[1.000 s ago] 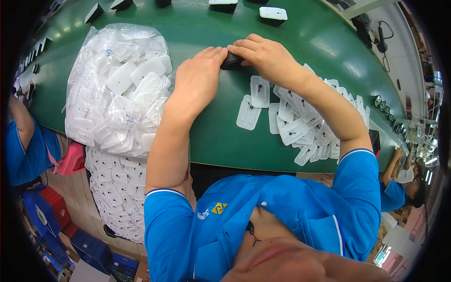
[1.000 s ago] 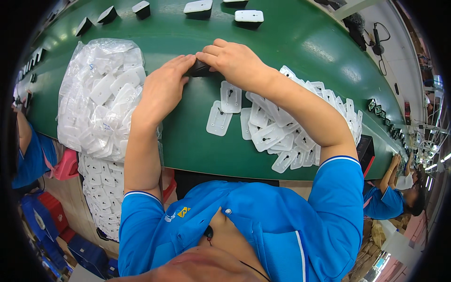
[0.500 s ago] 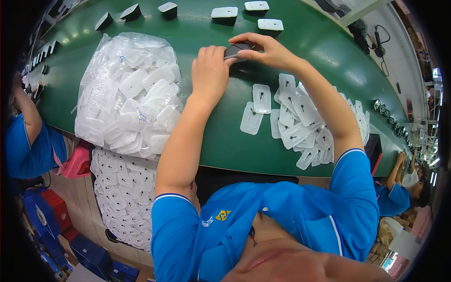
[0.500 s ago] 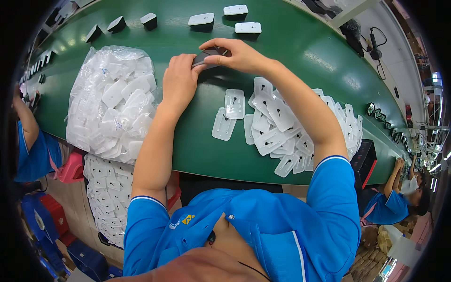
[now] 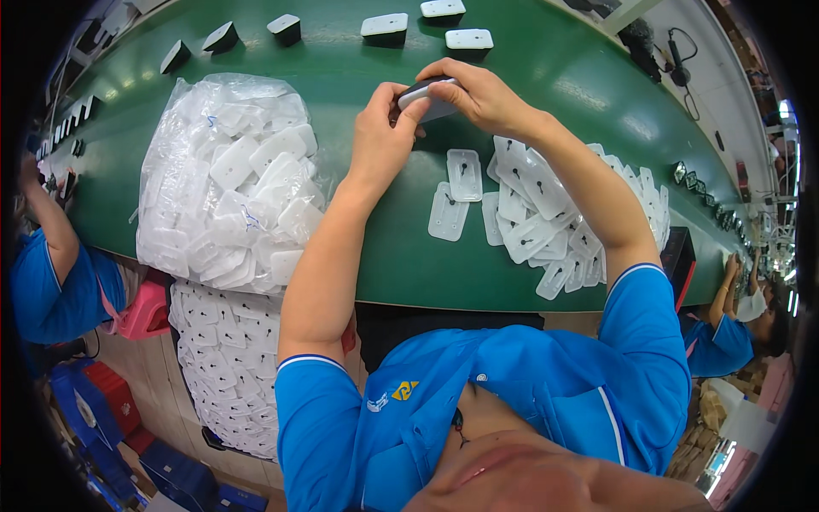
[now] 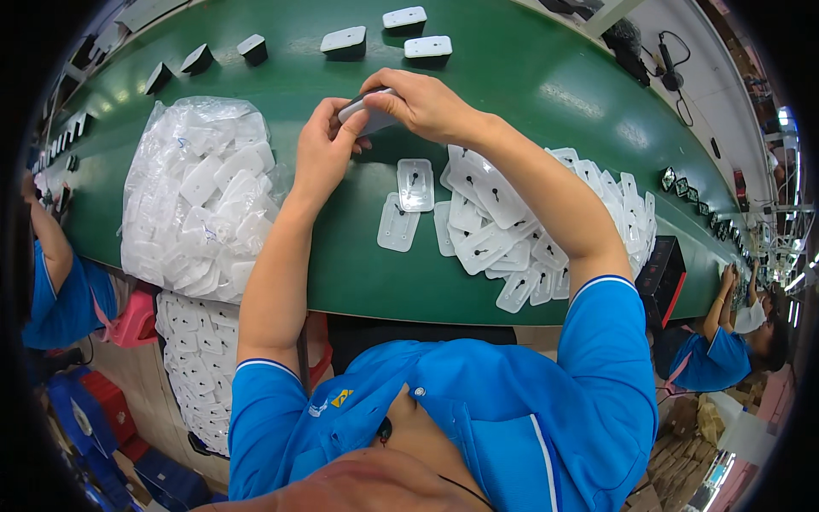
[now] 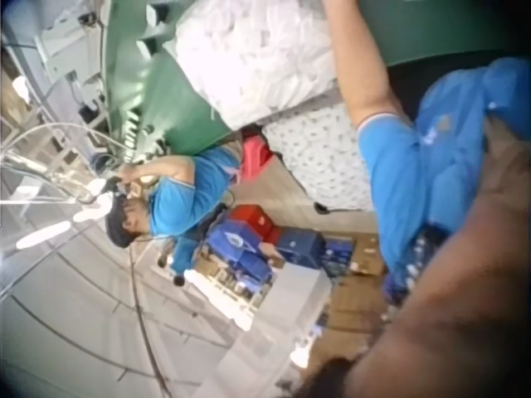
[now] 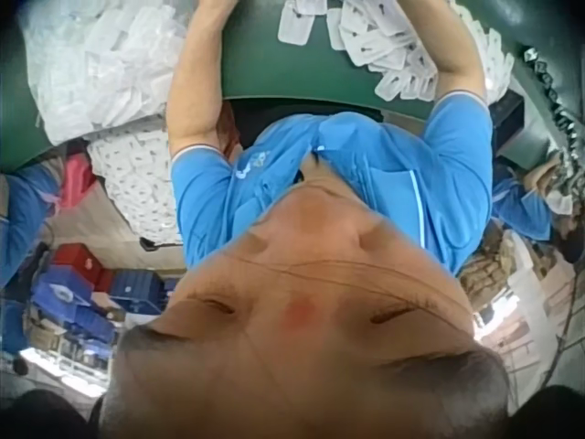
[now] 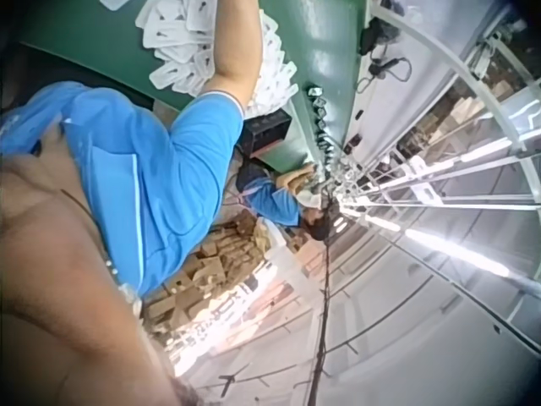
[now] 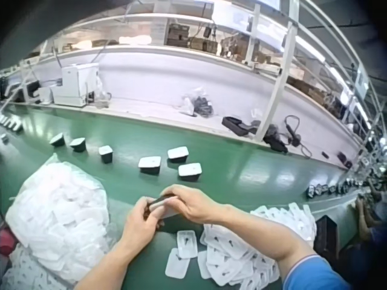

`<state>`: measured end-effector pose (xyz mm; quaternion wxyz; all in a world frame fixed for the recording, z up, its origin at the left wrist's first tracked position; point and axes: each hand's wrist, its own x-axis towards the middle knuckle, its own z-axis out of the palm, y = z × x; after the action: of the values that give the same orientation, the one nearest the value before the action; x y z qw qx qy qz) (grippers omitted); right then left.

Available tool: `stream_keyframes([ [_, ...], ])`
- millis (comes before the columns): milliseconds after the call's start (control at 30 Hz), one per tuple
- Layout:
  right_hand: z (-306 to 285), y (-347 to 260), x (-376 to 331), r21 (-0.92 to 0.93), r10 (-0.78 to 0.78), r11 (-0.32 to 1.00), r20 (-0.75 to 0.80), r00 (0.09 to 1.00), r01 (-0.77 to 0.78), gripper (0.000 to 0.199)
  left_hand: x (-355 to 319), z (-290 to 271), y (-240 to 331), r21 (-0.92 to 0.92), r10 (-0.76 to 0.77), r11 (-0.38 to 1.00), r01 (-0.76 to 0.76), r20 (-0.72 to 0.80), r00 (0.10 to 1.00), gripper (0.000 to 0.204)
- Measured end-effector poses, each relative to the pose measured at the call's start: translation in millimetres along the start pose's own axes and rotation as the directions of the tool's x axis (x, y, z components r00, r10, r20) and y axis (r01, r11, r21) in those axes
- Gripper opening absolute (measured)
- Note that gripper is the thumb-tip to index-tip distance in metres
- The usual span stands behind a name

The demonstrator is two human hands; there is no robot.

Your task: The person inserts small pins into plastic covers and fits the covers onto plastic housings by hand.

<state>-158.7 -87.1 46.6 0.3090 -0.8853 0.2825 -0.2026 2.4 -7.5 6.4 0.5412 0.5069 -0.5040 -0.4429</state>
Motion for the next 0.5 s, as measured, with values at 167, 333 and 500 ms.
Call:
stream_keyframes([
  [167,-18.9,3.1,-8.1,-0.07,-0.083,0.995,-0.083,0.993,0.077,0.031,-1.3,11.1,-3.0,0.063,0.121,0.991,-0.12,-0.008,0.993,0.029],
  [333,-70.9,49.9,-29.9,0.115,0.192,0.981,-0.507,0.84,-0.155,0.032,-17.6,18.5,9.8,0.586,0.335,0.716,-0.379,0.187,0.923,0.026],
  [500,-104.0,125.9,-51.4,0.011,0.434,0.854,-0.566,0.701,-0.521,0.044,-21.5,24.0,-1.7,0.666,0.281,0.613,-0.426,0.32,0.905,0.027],
])
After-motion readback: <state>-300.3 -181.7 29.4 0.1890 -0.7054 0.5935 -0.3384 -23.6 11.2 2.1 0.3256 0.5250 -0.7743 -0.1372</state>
